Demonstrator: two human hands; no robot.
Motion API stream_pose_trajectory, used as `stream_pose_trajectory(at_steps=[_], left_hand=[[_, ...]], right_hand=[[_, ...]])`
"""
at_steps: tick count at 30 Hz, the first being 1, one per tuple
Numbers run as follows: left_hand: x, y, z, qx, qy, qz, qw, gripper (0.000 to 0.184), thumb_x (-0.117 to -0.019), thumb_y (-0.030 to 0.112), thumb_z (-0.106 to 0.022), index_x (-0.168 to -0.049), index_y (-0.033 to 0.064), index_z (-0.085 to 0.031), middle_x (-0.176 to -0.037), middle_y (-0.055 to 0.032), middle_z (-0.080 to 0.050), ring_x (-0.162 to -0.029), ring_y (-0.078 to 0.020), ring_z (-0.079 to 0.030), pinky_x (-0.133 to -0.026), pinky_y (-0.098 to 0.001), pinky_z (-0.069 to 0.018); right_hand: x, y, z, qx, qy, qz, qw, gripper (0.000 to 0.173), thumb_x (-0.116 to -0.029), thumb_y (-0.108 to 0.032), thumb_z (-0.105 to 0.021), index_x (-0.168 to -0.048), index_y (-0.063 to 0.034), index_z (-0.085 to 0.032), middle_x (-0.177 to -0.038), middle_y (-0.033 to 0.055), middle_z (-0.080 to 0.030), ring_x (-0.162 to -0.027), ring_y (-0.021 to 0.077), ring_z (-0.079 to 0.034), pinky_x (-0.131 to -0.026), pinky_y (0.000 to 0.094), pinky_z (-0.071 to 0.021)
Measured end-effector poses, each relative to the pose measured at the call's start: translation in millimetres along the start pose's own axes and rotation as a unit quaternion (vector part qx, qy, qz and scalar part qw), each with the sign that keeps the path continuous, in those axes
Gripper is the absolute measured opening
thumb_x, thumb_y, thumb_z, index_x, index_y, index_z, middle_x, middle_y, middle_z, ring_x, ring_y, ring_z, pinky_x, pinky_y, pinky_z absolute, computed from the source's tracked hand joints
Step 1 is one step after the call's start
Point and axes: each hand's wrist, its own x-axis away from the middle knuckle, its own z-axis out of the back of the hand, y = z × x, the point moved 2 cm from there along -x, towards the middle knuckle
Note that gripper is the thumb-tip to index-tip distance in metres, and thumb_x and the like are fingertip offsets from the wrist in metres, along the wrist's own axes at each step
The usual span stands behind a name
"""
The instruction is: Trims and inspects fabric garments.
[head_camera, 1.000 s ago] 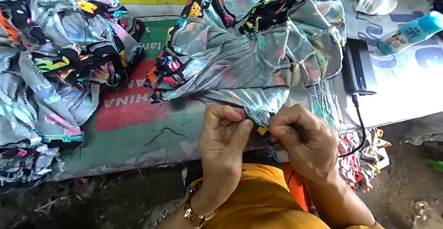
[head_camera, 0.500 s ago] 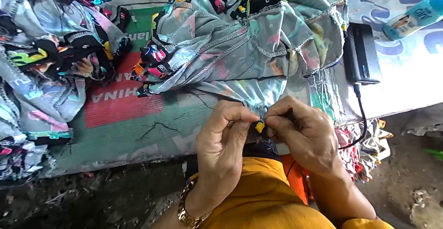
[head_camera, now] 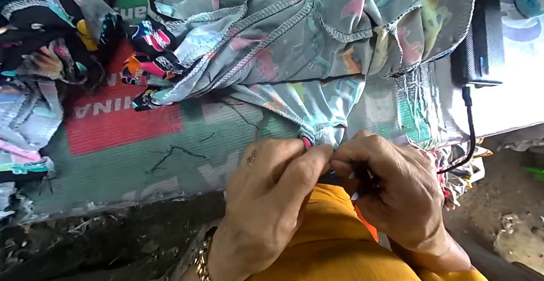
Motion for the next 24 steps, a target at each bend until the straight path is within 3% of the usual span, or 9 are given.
stream_pose_trajectory(at_steps=[5,9,12,15,20,24], left_hand=[[5.0,-4.4,0.3,-0.036,-0.010,-0.011,0.999,0.019,-0.0986,0.017,-0.068,-0.117,0.0196,-0.070,-0.113,-0.0038,-0.058,-0.102,-0.0128,-0.056,-0.087,-0.0288,-0.0431],[9.6,-10.4,-0.7,-0.015,0.006,-0.003,1.000,0.015,-0.0976,0.018,-0.068,-0.113,0.0197,-0.070,-0.113,-0.0022,-0.056,-0.102,-0.0105,-0.054,-0.087,-0.0248,-0.0436],[7.8,-11.8,0.7,0.006,0.036,0.014,0.999,0.011,-0.0963,0.016,-0.070,-0.107,0.0189,-0.072,-0.112,0.0004,-0.056,-0.101,-0.0063,-0.054,-0.085,-0.0196,-0.0447],[8.2,-12.3,1.4,0.008,0.037,0.020,0.999,0.009,-0.0973,0.017,-0.069,-0.105,0.0188,-0.073,-0.111,0.0010,-0.058,-0.102,-0.0067,-0.055,-0.085,-0.0201,-0.0447],[12.5,-13.8,9.3,-0.021,0.044,0.021,0.999,0.005,-0.1005,0.021,-0.065,-0.104,0.0190,-0.069,-0.107,0.0030,-0.061,-0.104,-0.0072,-0.058,-0.089,-0.0236,-0.0465],[22.4,-17.2,7.8,-0.029,0.038,-0.009,0.999,0.010,-0.0991,0.019,-0.065,-0.109,0.0194,-0.066,-0.105,0.0024,-0.061,-0.099,-0.0108,-0.057,-0.091,-0.0303,-0.0428]], right_hand=[[4.4,-3.2,-4.7,0.039,0.016,0.036,0.998,0.010,-0.1005,-0.013,-0.060,-0.096,-0.0053,-0.064,-0.074,0.0030,-0.060,-0.065,0.0057,-0.054,-0.057,0.0177,-0.0399],[6.3,-0.9,-8.7,0.033,-0.008,0.050,0.998,0.010,-0.1017,-0.015,-0.060,-0.099,-0.0056,-0.064,-0.075,0.0038,-0.062,-0.064,0.0079,-0.055,-0.056,0.0204,-0.0401],[6.7,3.8,-6.6,0.115,-0.031,0.026,0.993,0.017,-0.1009,-0.023,-0.062,-0.108,-0.0080,-0.066,-0.078,0.0031,-0.062,-0.063,0.0102,-0.055,-0.053,0.0240,-0.0393],[4.5,3.7,-7.2,0.182,-0.043,0.028,0.982,0.014,-0.1018,-0.017,-0.059,-0.099,-0.0088,-0.069,-0.072,0.0046,-0.059,-0.058,0.0162,-0.054,-0.049,0.0297,-0.0366],[4.5,9.6,-1.5,0.203,-0.051,0.030,0.977,0.015,-0.1017,-0.016,-0.057,-0.099,-0.0092,-0.070,-0.073,0.0056,-0.060,-0.058,0.0181,-0.053,-0.049,0.0312,-0.0358],[3.6,6.5,8.1,0.172,-0.076,0.016,0.982,0.024,-0.1009,-0.034,-0.062,-0.110,-0.0110,-0.063,-0.082,0.0045,-0.064,-0.067,0.0146,-0.059,-0.056,0.0285,-0.0420]])
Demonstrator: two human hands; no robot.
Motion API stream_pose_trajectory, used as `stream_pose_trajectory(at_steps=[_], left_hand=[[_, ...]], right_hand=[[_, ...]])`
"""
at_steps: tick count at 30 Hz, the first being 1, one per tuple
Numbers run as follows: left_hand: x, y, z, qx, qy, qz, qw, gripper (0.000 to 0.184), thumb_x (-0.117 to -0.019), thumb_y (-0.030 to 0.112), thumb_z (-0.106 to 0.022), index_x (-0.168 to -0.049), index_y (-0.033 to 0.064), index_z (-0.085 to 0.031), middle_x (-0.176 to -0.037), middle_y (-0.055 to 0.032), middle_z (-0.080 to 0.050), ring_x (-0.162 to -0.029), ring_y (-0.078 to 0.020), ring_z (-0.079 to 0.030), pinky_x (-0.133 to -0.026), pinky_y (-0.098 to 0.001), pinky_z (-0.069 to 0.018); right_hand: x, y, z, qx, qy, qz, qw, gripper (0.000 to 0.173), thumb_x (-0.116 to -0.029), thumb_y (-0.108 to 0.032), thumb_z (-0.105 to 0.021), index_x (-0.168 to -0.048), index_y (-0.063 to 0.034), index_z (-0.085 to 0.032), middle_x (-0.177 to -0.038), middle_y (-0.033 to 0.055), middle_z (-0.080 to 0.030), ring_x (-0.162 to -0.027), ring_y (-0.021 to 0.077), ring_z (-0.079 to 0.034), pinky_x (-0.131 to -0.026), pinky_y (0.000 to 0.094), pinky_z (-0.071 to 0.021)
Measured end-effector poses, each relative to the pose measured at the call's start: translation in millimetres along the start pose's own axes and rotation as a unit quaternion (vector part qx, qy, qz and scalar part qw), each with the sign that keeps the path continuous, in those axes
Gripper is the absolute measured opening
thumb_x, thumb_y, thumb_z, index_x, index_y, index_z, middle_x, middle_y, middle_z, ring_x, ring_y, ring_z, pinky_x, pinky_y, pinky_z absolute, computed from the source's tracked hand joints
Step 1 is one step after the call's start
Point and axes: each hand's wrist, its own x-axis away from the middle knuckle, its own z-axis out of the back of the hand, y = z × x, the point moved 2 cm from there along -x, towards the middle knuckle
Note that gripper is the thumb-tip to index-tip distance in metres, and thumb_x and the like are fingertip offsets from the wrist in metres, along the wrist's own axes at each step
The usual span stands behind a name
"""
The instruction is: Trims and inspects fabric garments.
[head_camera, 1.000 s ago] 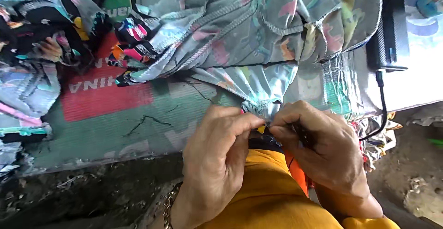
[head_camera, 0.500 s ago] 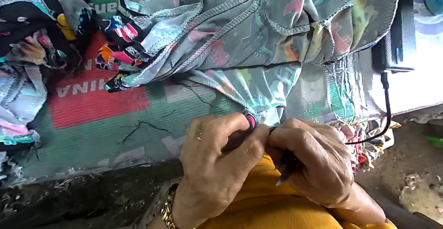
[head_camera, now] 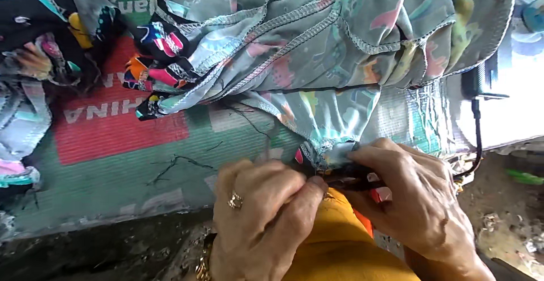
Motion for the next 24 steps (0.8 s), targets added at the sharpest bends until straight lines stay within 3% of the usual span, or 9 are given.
stream_pose_trajectory(at_steps=[3,9,16,24], left_hand=[[2.9,-0.3,-2.3,0.000,0.009,-0.027,1.000,0.014,-0.0971,0.019,-0.068,-0.111,0.0182,-0.067,-0.104,0.0015,-0.062,-0.098,-0.0128,-0.058,-0.093,-0.0330,-0.0425],[-0.2,1.3,-4.2,0.008,0.011,-0.047,0.999,0.014,-0.0969,0.020,-0.068,-0.111,0.0176,-0.065,-0.102,0.0009,-0.061,-0.097,-0.0135,-0.057,-0.094,-0.0340,-0.0411],[0.5,1.3,-4.8,0.015,0.014,-0.067,0.998,0.011,-0.0982,0.017,-0.066,-0.109,0.0146,-0.067,-0.096,-0.0001,-0.062,-0.092,-0.0146,-0.056,-0.095,-0.0345,-0.0395],[2.5,1.4,-5.8,0.030,0.027,-0.057,0.998,0.012,-0.1003,0.019,-0.063,-0.110,0.0151,-0.068,-0.098,0.0012,-0.065,-0.095,-0.0132,-0.058,-0.095,-0.0333,-0.0400]], right_hand=[[2.1,-2.3,11.1,-0.005,0.015,0.003,1.000,0.023,-0.1016,-0.033,-0.063,-0.112,-0.0119,-0.062,-0.094,0.0063,-0.069,-0.079,0.0142,-0.064,-0.065,0.0276,-0.0462],[-7.4,-10.1,11.3,0.003,0.021,0.037,0.999,0.016,-0.0996,-0.023,-0.067,-0.111,-0.0118,-0.068,-0.093,0.0069,-0.070,-0.074,0.0166,-0.061,-0.063,0.0301,-0.0428],[-12.2,-14.4,4.4,0.002,0.040,0.046,0.998,0.012,-0.1010,-0.021,-0.064,-0.107,-0.0114,-0.070,-0.091,0.0064,-0.071,-0.073,0.0153,-0.060,-0.064,0.0293,-0.0417],[-8.7,-12.1,2.1,-0.002,0.040,0.040,0.998,0.013,-0.1015,-0.021,-0.064,-0.107,-0.0110,-0.069,-0.091,0.0064,-0.071,-0.074,0.0143,-0.061,-0.063,0.0278,-0.0430]])
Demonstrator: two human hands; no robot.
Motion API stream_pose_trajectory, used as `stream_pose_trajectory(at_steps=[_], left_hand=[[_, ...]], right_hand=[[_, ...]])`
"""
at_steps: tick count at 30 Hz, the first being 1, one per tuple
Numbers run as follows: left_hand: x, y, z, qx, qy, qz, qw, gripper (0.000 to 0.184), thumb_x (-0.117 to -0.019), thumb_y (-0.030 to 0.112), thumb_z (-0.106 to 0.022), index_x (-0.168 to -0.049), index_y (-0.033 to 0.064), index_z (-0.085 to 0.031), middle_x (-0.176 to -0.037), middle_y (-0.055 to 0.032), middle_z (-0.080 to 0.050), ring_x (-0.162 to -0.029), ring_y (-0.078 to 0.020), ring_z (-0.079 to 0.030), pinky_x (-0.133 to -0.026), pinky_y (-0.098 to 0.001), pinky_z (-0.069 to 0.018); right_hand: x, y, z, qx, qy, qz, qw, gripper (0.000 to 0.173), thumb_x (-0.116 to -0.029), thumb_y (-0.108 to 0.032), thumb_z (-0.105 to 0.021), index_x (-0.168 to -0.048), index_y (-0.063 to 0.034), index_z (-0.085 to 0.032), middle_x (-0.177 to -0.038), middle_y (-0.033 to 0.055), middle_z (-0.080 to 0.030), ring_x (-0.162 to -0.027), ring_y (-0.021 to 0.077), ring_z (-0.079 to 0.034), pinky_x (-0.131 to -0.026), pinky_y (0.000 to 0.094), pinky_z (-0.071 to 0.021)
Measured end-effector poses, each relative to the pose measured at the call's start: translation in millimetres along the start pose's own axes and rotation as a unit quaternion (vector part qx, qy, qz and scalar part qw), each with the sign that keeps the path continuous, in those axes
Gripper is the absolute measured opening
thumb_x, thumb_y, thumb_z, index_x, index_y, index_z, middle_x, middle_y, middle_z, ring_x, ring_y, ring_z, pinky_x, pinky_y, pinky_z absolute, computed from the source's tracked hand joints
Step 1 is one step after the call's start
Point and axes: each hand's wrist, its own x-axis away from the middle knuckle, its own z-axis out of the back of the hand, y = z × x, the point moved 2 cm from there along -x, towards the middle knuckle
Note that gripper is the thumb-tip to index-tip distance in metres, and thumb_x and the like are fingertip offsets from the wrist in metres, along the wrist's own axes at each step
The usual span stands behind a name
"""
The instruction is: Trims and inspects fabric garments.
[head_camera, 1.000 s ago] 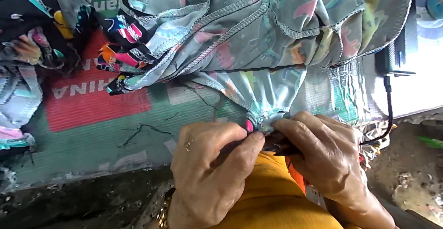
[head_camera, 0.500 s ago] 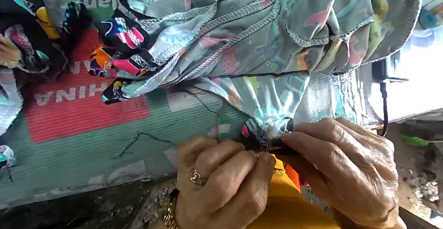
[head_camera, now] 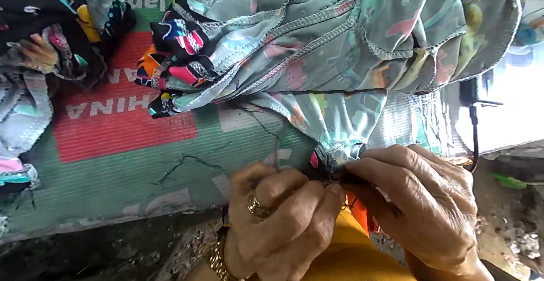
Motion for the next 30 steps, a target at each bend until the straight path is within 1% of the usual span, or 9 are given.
stream_pose_trajectory(at_steps=[4,6,9,12,18,24,30], left_hand=[[1.4,2.4,-2.4,-0.002,0.005,-0.007,1.000,0.012,-0.1007,0.018,-0.061,-0.110,0.0149,-0.068,-0.098,0.0010,-0.065,-0.095,-0.0131,-0.058,-0.096,-0.0333,-0.0388],[2.8,2.9,-3.4,-0.002,0.008,-0.002,1.000,0.012,-0.1001,0.017,-0.063,-0.111,0.0147,-0.069,-0.099,0.0008,-0.066,-0.096,-0.0129,-0.059,-0.096,-0.0332,-0.0401],[3.8,0.3,-1.7,0.013,0.020,0.021,0.999,0.012,-0.0991,0.016,-0.066,-0.111,0.0156,-0.069,-0.101,0.0017,-0.065,-0.096,-0.0110,-0.059,-0.093,-0.0313,-0.0431],[3.4,0.6,-1.1,0.015,0.021,0.021,0.999,0.012,-0.0997,0.016,-0.065,-0.111,0.0159,-0.069,-0.101,0.0022,-0.065,-0.097,-0.0103,-0.059,-0.093,-0.0310,-0.0420],[4.0,3.6,-5.8,-0.001,0.019,0.006,1.000,0.011,-0.0997,0.015,-0.064,-0.109,0.0153,-0.069,-0.099,0.0012,-0.065,-0.096,-0.0110,-0.058,-0.093,-0.0315,-0.0405],[3.9,4.1,-7.7,-0.014,0.023,-0.002,1.000,0.010,-0.1004,0.015,-0.063,-0.107,0.0151,-0.069,-0.098,0.0014,-0.064,-0.097,-0.0107,-0.058,-0.094,-0.0318,-0.0396],[3.9,5.3,-7.6,-0.009,0.026,0.004,1.000,0.009,-0.1005,0.016,-0.063,-0.107,0.0155,-0.070,-0.099,0.0021,-0.064,-0.099,-0.0099,-0.058,-0.094,-0.0312,-0.0399]], right_hand=[[0.0,-4.1,-0.2,0.010,0.016,0.004,1.000,0.012,-0.1010,-0.020,-0.064,-0.108,-0.0112,-0.069,-0.091,0.0065,-0.071,-0.072,0.0144,-0.060,-0.061,0.0278,-0.0417],[0.0,-5.2,-1.0,0.016,0.019,0.004,1.000,0.012,-0.1007,-0.020,-0.064,-0.107,-0.0114,-0.070,-0.090,0.0062,-0.071,-0.071,0.0146,-0.060,-0.061,0.0281,-0.0409],[2.4,-2.6,1.2,0.019,0.018,0.000,1.000,0.013,-0.0999,-0.022,-0.067,-0.107,-0.0118,-0.071,-0.091,0.0059,-0.072,-0.072,0.0145,-0.062,-0.059,0.0278,-0.0424],[3.8,-0.8,2.0,0.013,0.020,0.002,1.000,0.014,-0.1000,-0.024,-0.067,-0.106,-0.0118,-0.071,-0.090,0.0060,-0.071,-0.073,0.0145,-0.063,-0.059,0.0279,-0.0430],[-1.0,-4.1,-7.0,0.008,0.038,0.011,0.999,0.012,-0.1015,-0.020,-0.062,-0.106,-0.0113,-0.070,-0.092,0.0054,-0.071,-0.074,0.0141,-0.062,-0.060,0.0284,-0.0413],[-2.2,-2.1,-11.8,-0.003,0.049,0.023,0.999,0.011,-0.0995,-0.015,-0.063,-0.103,-0.0109,-0.073,-0.092,0.0054,-0.072,-0.076,0.0142,-0.064,-0.061,0.0286,-0.0432],[0.9,0.0,-14.9,-0.029,0.061,0.024,0.997,0.011,-0.1001,-0.015,-0.062,-0.105,-0.0106,-0.071,-0.095,0.0060,-0.072,-0.079,0.0134,-0.065,-0.063,0.0277,-0.0441]])
